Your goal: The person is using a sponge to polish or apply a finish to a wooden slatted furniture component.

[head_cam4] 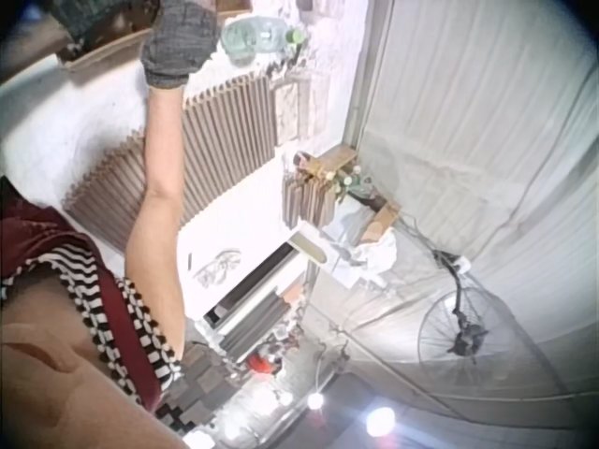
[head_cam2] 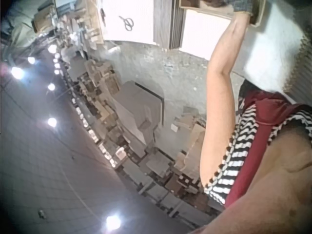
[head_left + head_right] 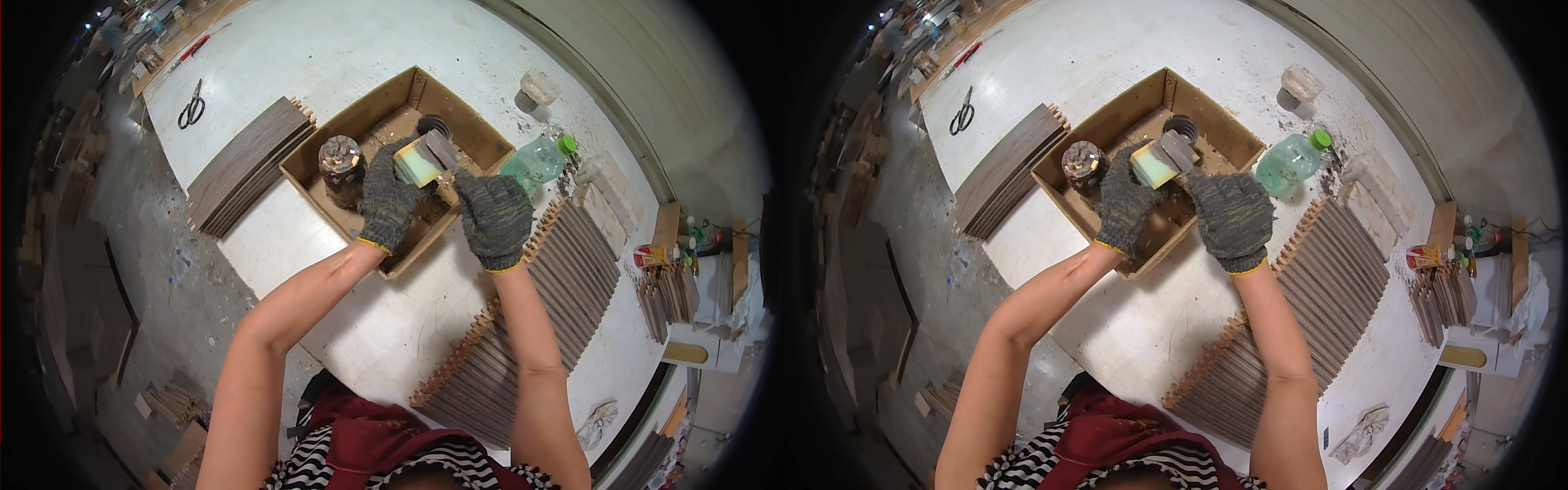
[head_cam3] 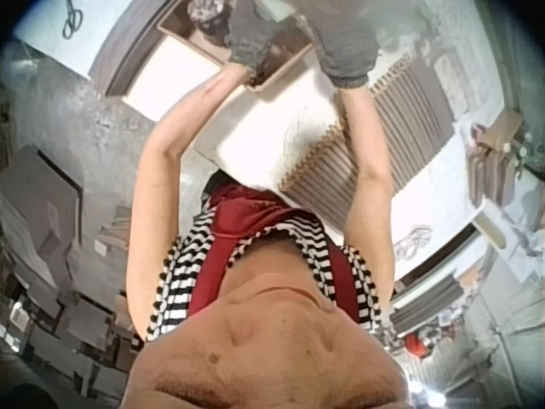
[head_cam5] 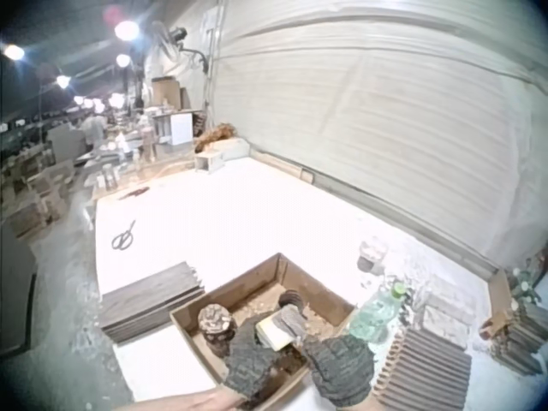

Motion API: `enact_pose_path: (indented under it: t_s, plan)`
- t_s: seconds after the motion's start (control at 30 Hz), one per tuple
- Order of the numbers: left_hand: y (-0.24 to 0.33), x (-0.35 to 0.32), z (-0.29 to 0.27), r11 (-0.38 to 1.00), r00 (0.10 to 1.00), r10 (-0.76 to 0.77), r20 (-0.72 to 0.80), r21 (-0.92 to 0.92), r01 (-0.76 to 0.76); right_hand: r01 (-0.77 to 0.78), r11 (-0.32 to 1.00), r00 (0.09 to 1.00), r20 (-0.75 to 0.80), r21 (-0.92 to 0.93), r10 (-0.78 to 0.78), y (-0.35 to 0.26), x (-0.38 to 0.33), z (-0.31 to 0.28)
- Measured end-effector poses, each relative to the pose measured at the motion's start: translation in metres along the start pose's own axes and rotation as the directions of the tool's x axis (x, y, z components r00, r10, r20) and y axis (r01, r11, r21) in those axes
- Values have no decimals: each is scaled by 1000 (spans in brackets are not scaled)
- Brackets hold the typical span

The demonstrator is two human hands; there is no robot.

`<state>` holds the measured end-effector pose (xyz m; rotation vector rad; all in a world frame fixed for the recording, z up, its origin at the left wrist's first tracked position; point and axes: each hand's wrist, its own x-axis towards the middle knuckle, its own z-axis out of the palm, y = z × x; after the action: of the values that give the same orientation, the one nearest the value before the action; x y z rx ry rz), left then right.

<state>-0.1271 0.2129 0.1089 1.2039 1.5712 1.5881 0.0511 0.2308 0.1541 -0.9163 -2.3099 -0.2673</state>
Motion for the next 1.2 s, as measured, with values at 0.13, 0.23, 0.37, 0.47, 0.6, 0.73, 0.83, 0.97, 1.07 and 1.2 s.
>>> enact_pose_path:
  t_s: [0.13,0.23,0.37,0.47,0.6,0.73,0.83,0.97,1.07,1.2]
  plan:
    - [-1,1,0,992,994,-109,-12,-61,109,27,999,999,46,35,-28,-5,-13,-6]
    - [1,0,-1,999,1000,-9,-13,37,10,-133,966,985,-76,220,153,-9,-17,-1]
    - [5,-2,-1,996,998,68,-5,51,-67,-479,649,837,85,591,541,-19,-14,12]
    - [6,-2,-1,999,999,42,12,-11,-41,-580,483,757,216,656,617,-20,-8,20]
    - [2,-1,-3,993,993,114,34,39,-115,-585,422,711,188,693,678,-8,-3,30]
    - [-1,-1,-1,997,999,43,30,68,-45,-559,353,693,188,750,697,0,-6,43]
    - [-1,-1,-2,995,998,48,31,80,-51,-594,241,629,257,767,734,3,-5,46]
    - [2,-2,-4,994,998,47,29,101,-49,-528,187,629,233,828,742,6,-3,35]
    - [4,-2,-4,993,1000,8,25,118,-11,-556,79,555,299,828,776,-1,-8,21]
    - [7,0,-3,999,999,7,37,-42,-5,-551,81,638,356,831,683,-15,-13,17]
